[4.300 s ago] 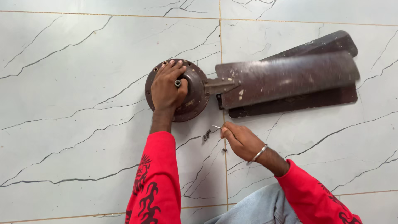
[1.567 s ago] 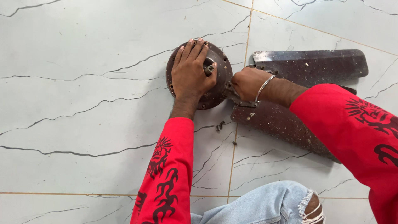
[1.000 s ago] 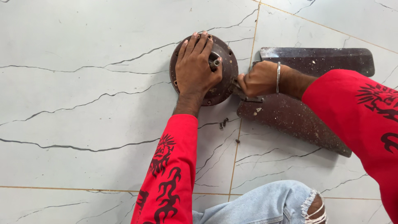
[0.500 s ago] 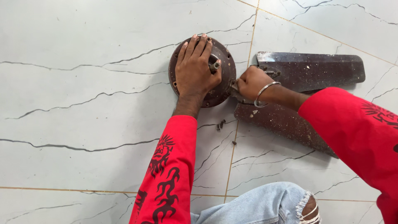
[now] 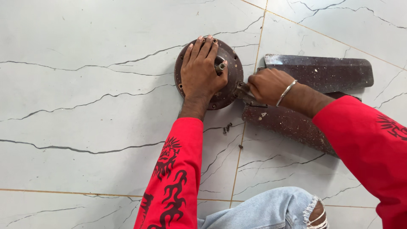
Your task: The person assembles a ceiling fan by attaching blades to the central hub using a wrench and screws. They tighten each blade sequentially while sitting on the floor.
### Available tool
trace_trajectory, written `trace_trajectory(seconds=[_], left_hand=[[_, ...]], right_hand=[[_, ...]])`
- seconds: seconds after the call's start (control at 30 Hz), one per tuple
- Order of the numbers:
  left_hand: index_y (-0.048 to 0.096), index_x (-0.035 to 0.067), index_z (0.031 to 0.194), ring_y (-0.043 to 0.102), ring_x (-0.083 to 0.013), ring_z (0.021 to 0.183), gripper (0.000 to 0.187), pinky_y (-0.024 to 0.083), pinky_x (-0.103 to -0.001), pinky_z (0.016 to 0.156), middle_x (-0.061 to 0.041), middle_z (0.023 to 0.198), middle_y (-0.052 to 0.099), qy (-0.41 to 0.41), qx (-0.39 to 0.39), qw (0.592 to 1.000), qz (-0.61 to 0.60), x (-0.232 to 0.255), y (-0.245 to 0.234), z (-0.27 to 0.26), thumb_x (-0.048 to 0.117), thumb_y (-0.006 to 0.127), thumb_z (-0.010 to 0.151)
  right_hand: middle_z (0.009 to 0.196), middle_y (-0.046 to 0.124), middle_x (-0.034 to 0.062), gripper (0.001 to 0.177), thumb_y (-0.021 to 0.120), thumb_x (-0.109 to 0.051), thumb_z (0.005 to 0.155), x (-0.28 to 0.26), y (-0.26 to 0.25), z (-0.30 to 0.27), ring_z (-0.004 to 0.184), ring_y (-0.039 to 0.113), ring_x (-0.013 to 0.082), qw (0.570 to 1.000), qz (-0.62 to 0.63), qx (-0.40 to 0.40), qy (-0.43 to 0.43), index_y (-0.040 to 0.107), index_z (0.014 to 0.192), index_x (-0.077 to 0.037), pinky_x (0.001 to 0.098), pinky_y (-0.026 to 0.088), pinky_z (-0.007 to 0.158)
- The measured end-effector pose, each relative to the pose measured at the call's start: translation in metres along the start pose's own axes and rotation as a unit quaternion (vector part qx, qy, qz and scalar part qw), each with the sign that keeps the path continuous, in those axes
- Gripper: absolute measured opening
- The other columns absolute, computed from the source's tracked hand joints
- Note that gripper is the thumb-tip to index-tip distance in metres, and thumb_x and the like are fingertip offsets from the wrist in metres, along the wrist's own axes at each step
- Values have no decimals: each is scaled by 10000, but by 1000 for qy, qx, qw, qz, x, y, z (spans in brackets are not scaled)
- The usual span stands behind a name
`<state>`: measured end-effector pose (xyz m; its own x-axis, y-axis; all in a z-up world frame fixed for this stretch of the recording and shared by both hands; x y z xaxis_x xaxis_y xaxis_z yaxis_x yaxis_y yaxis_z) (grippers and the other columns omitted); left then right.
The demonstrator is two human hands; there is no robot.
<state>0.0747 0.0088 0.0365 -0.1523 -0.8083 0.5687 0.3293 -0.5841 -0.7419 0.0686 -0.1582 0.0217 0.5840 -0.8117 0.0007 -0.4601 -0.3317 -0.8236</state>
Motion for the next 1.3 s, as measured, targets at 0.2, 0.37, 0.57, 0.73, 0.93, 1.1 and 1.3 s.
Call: trace_trajectory(seconds=[0.2, 0.37, 0.57, 0.73, 0.93, 1.1, 1.3], left_hand=[[690, 102, 1315, 465, -246, 1432, 521, 321, -420, 1228, -74, 1474, 587, -3, -9, 1000, 0, -2, 4, 0, 350, 700, 856], [689, 104, 1323, 464, -245, 1433, 519, 318, -424, 1228, -76, 1478, 585, 0, -1, 1000, -1, 0, 1, 0, 347, 692, 864], [687, 105, 1320, 460, -243, 1435, 518, 312, -425, 1229, -74, 1476, 584, -8, -10, 1000, 1, -2, 4, 0, 344, 687, 861], [681, 94, 1332, 458, -247, 1437, 525, 311, -425, 1229, -77, 1479, 584, -1, -5, 1000, 1, 0, 1, 1, 343, 681, 869], [681, 94, 1336, 457, -249, 1437, 524, 309, -427, 1228, -78, 1478, 587, -1, -1, 1000, -1, 2, -3, 0, 343, 674, 874], [682, 95, 1326, 460, -252, 1434, 527, 311, -426, 1224, -83, 1472, 584, -5, -5, 1000, 0, 1, -1, 0, 348, 680, 864], [681, 91, 1333, 465, -248, 1433, 535, 313, -423, 1227, -80, 1481, 585, -3, 3, 1000, -2, 2, -4, -1, 331, 683, 855]], right_hand=[[666, 657, 141, 240, 419, -175, 1039, -4, -11, -13, 558, 665, 287, 1000, -4, 26, -5, 529, 1046, 37, 454, 570, 591], [749, 679, 140, 189, 450, -179, 1049, -9, -18, -19, 685, 697, 317, 997, -65, 42, -3, 471, 1091, 3, 452, 577, 600], [878, 696, 147, 191, 567, -68, 948, -23, -32, -32, 900, 700, 327, 977, -30, 168, -130, 498, 1110, 5, 429, 584, 734], [882, 683, 123, 166, 583, -68, 955, -18, -20, -29, 911, 698, 300, 979, -60, 150, -126, 544, 1111, -27, 407, 590, 766], [936, 678, 104, 176, 614, -45, 901, -26, -23, -29, 947, 695, 270, 962, -140, 180, -151, 567, 1070, -30, 373, 589, 831], [946, 661, 57, 137, 646, -74, 860, -40, -27, -35, 945, 691, 206, 927, -241, 216, -188, 601, 989, -62, 330, 590, 871], [781, 648, 9, 107, 660, -207, 910, -42, -24, -32, 711, 667, 132, 886, -360, 232, -178, 630, 932, -106, 286, 538, 579]])
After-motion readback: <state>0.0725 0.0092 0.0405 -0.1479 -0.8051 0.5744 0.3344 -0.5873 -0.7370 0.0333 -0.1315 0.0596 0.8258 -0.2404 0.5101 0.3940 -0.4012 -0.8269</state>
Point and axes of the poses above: each hand's wrist, its own z-axis towards the middle knuckle, its own y-axis out of the palm, x = y × z, the point moved 10 cm from there along z, towards the middle knuckle
